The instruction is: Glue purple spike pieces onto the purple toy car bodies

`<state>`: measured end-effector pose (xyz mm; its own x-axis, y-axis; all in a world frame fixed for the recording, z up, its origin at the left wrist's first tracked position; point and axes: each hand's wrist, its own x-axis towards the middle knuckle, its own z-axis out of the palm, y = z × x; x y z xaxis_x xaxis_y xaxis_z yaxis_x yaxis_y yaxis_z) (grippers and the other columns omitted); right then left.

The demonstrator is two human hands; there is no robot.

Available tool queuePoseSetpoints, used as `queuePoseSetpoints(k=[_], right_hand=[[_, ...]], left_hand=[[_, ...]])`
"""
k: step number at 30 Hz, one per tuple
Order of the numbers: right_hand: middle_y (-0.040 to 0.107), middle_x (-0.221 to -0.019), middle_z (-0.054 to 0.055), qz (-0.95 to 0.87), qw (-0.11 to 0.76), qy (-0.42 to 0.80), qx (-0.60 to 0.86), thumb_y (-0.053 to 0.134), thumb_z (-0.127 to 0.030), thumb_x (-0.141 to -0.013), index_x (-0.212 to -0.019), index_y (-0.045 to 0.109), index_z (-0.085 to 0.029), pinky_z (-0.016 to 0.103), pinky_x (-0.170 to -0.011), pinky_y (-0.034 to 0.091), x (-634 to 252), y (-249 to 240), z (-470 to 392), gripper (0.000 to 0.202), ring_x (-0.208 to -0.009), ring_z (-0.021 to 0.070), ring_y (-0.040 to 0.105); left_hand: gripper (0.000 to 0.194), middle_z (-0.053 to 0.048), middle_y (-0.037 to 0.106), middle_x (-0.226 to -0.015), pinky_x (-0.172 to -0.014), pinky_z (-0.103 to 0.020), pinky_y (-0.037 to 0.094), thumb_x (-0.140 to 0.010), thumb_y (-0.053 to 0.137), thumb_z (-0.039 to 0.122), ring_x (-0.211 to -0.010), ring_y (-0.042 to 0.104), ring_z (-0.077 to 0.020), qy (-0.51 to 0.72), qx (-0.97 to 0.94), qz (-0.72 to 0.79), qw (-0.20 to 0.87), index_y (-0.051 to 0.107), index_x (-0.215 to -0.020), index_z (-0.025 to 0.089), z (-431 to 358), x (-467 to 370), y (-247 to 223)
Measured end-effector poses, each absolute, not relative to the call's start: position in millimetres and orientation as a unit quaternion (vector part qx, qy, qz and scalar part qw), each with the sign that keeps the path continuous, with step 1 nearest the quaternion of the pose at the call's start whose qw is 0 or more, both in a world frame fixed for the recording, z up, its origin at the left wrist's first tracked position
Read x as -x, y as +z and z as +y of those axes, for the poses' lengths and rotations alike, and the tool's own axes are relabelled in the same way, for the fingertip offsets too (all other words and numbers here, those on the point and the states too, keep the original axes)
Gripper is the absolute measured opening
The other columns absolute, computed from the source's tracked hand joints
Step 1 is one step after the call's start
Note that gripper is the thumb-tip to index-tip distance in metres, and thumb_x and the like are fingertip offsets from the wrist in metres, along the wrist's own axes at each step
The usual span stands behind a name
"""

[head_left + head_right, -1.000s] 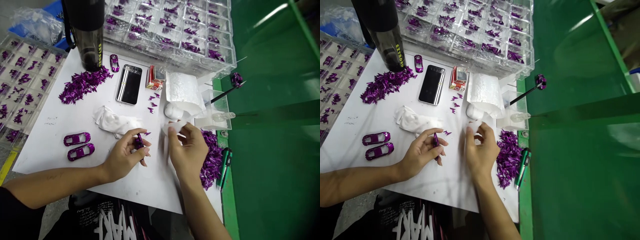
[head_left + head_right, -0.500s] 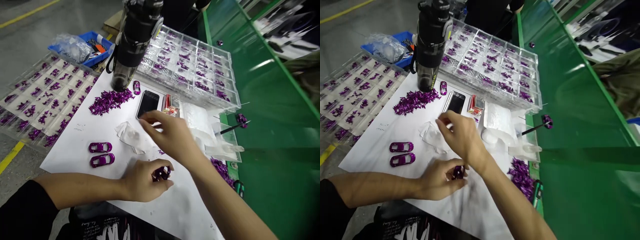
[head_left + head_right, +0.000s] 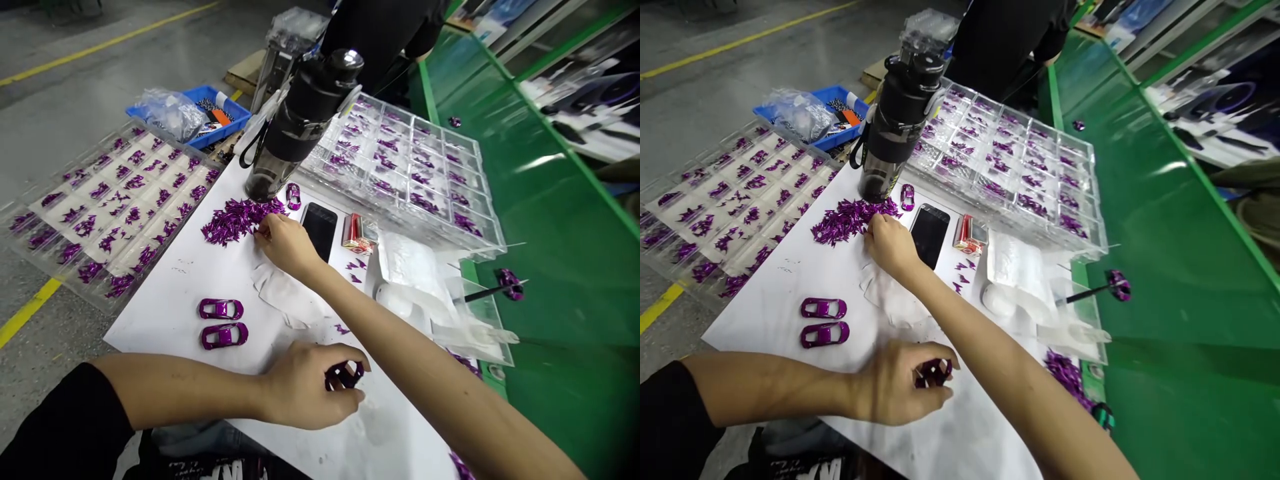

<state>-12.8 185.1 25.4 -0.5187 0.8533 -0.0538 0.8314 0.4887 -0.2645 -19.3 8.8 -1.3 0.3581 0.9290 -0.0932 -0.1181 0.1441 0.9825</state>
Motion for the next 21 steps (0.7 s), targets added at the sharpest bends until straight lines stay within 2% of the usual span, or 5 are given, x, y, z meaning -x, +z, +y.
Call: queuePoseSetpoints(k=[7, 10, 13, 16, 21], right_hand=[[0.077, -0.093, 0.012, -0.842, 0.102, 0.151, 0.507, 0.054, -0.016, -0.097, -0.106, 0.062, -0.015, 0.033, -0.073, 0.052, -4.5, 51.0, 164.9, 0.013, -0.082, 0.0246, 0.072], [0.075, -0.081, 0.004, -0.821, 0.181, 0.184, 0.509, 0.061, -0.026, -0.096, -0.094, 0.066, -0.021, 0.031, -0.069, 0.053, -38.3, 72.6, 133.6, 0.008, -0.072, 0.0202, 0.070], [0.076, -0.075, 0.001, -0.745, 0.280, 0.251, 0.551, 0.073, -0.044, -0.087, -0.081, 0.072, -0.024, 0.030, -0.058, 0.054, -85.5, 84.3, 90.8, 0.021, -0.062, 0.0190, 0.069], [0.079, -0.078, 0.004, -0.630, 0.313, 0.278, 0.654, 0.084, -0.054, -0.075, -0.082, 0.079, -0.025, 0.029, -0.054, 0.058, -126.7, 76.5, 46.9, 0.030, -0.064, 0.0224, 0.074], [0.078, -0.073, 0.004, -0.508, 0.421, 0.298, 0.690, 0.088, -0.047, -0.074, -0.086, 0.078, -0.023, 0.031, -0.059, 0.065, -145.2, 38.8, -5.8, 0.029, -0.063, 0.0230, 0.076]], left_hand=[[0.028, -0.003, 0.072, -0.086, -0.076, -0.030, 0.058, -0.073, 0.074, 0.017, -0.075, 0.066, -0.0171, 0.398, -0.476, 0.405, 0.671, 0.073, -0.101, 0.019, 8.5, 19.7, 0.9], [0.033, -0.003, 0.070, -0.089, -0.065, -0.028, 0.058, -0.072, 0.079, 0.019, -0.071, 0.067, -0.0154, 0.402, -0.381, 0.386, 0.738, 0.070, -0.104, 0.019, 10.9, 18.3, -0.7], [0.048, -0.002, 0.067, -0.089, -0.055, -0.027, 0.058, -0.069, 0.088, 0.029, -0.068, 0.069, -0.0160, 0.414, -0.260, 0.341, 0.803, 0.065, -0.110, 0.019, 16.5, 19.0, 0.1], [0.056, -0.004, 0.068, -0.091, -0.054, -0.027, 0.058, -0.066, 0.091, 0.034, -0.069, 0.070, -0.0169, 0.430, -0.199, 0.326, 0.818, 0.063, -0.112, 0.018, 22.0, 21.2, 3.5], [0.052, -0.008, 0.074, -0.098, -0.054, -0.026, 0.058, -0.070, 0.089, 0.030, -0.069, 0.071, -0.0167, 0.413, -0.212, 0.336, 0.820, 0.065, -0.115, 0.018, 21.6, 22.3, 7.0]])
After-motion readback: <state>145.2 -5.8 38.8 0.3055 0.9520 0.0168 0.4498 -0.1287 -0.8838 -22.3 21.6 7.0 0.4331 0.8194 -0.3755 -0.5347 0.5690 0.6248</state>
